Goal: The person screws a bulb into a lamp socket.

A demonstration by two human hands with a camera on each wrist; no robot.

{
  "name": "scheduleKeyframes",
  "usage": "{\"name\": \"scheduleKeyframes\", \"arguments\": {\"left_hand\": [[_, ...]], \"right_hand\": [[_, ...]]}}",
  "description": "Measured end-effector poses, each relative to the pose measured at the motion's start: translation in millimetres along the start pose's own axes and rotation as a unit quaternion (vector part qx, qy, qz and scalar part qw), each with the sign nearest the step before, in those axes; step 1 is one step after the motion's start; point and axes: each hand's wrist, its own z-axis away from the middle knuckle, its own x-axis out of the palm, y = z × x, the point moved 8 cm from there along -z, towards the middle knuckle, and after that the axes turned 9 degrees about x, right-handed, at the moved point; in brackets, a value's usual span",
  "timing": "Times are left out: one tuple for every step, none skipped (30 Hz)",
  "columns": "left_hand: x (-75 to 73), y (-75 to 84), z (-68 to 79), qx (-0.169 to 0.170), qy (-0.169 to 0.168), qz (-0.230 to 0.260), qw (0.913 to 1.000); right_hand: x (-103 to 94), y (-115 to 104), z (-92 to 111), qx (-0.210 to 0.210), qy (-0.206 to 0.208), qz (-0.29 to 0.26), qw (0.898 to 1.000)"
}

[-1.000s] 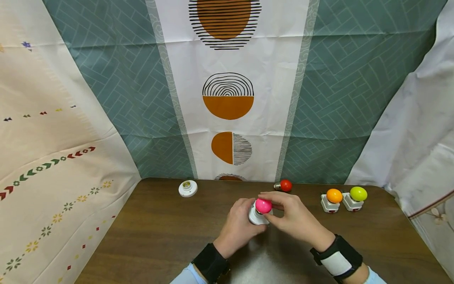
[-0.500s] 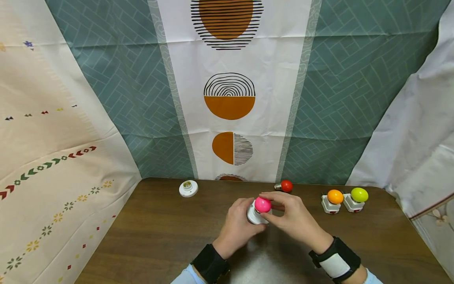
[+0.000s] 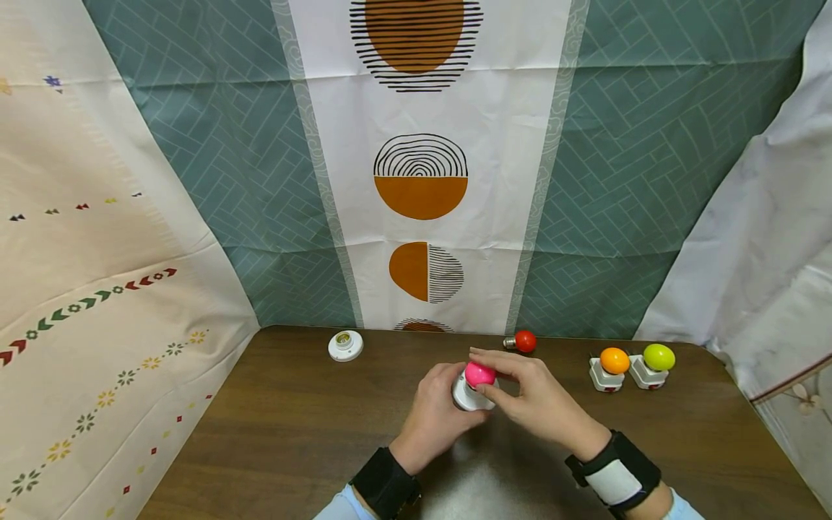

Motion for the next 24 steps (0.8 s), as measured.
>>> {"name": "scheduleKeyframes", "arguments": {"left_hand": [[-0.1,0.2,-0.1,-0.001,-0.001,0.000,1.0000],[-0.2,0.2,-0.1,-0.002,-0.001,0.001,1.0000],[-0.2,0.3,-0.1,-0.004,-0.003,0.003,1.0000],[-0.2,0.4,-0.1,-0.006,-0.004,0.003,1.0000],[-0.1,0.4,-0.1,-0.008,-0.006,0.004,0.9999],[-0.1,0.5,-0.1,-0.010,-0.006,0.005,0.9999],[-0.3,0.7,-0.1,-0.010,-0.006,0.006,0.9999],[-0.4,0.9,0.0,-0.011,-0.005,0.007,0.9999],[-0.5,1.1,-0.2,-0.011,-0.004,0.007,0.9999],[-0.5,1.2,-0.2,-0.010,-0.003,0.007,0.9999],[-0.5,1.4,-0.2,-0.009,-0.001,0.007,0.9999],[-0.4,1.6,-0.2,-0.007,0.000,0.006,1.0000],[-0.4,1.7,-0.2,-0.006,0.002,0.006,1.0000],[-0.3,1.6,-0.2,-0.005,0.003,0.006,1.0000],[-0.2,1.6,-0.3,-0.003,0.004,0.006,1.0000],[-0.3,1.6,-0.3,-0.002,0.005,0.006,1.0000],[-0.3,1.5,-0.3,-0.001,0.006,0.007,1.0000],[-0.4,1.3,-0.4,0.000,0.006,0.007,1.0000],[-0.7,1.2,-0.4,-0.001,0.007,0.008,0.9999],[-0.8,1.1,-0.5,-0.001,0.007,0.008,0.9999],[-1.1,1.0,-0.7,0.000,0.008,0.008,0.9999],[-1.2,0.9,-0.7,-0.001,0.008,0.007,0.9999],[-1.5,0.8,-0.9,-0.001,0.008,0.007,0.9999],[-1.6,0.7,-1.0,-0.002,0.008,0.006,1.0000]], "right_hand": [[0.5,0.5,-0.2,0.000,-0.001,-0.003,1.000],[0.7,1.6,-0.4,0.003,-0.002,-0.006,1.000],[0.7,2.3,-0.5,0.003,0.001,-0.010,1.000],[0.2,2.5,-0.7,0.005,0.006,-0.013,1.000],[-0.5,2.7,-0.9,0.007,0.012,-0.015,1.000],[-1.3,2.7,-1.0,0.008,0.018,-0.016,1.000],[-2.1,2.6,-1.2,0.009,0.026,-0.017,0.999],[-3.0,2.2,-1.3,0.008,0.033,-0.014,0.999],[-3.7,1.9,-1.4,0.007,0.040,-0.011,0.999],[-4.4,2.0,-1.3,0.008,0.047,-0.010,0.999],[-4.8,2.1,-1.1,0.008,0.053,-0.006,0.999],[-5.2,2.3,-0.9,0.009,0.058,-0.005,0.998],[-5.4,2.5,-0.5,0.010,0.062,-0.003,0.998],[-5.7,2.8,-0.3,0.013,0.065,-0.003,0.998],[-5.8,3.0,0.0,0.016,0.066,-0.003,0.998],[-5.7,3.0,0.1,0.018,0.065,-0.004,0.998],[-5.7,2.9,0.2,0.019,0.064,-0.005,0.998],[-5.6,2.6,0.2,0.018,0.060,-0.007,0.998],[-5.2,2.0,0.2,0.015,0.054,-0.005,0.998],[-4.6,1.0,0.0,0.011,0.047,-0.003,0.999],[-3.6,0.1,-0.1,0.006,0.038,-0.002,0.999],[-2.6,-0.9,-0.3,0.001,0.029,-0.003,1.000],[-1.6,-1.8,-0.4,-0.003,0.020,-0.002,1.000],[-0.4,-2.7,-0.4,-0.008,0.010,0.000,1.000]]}}
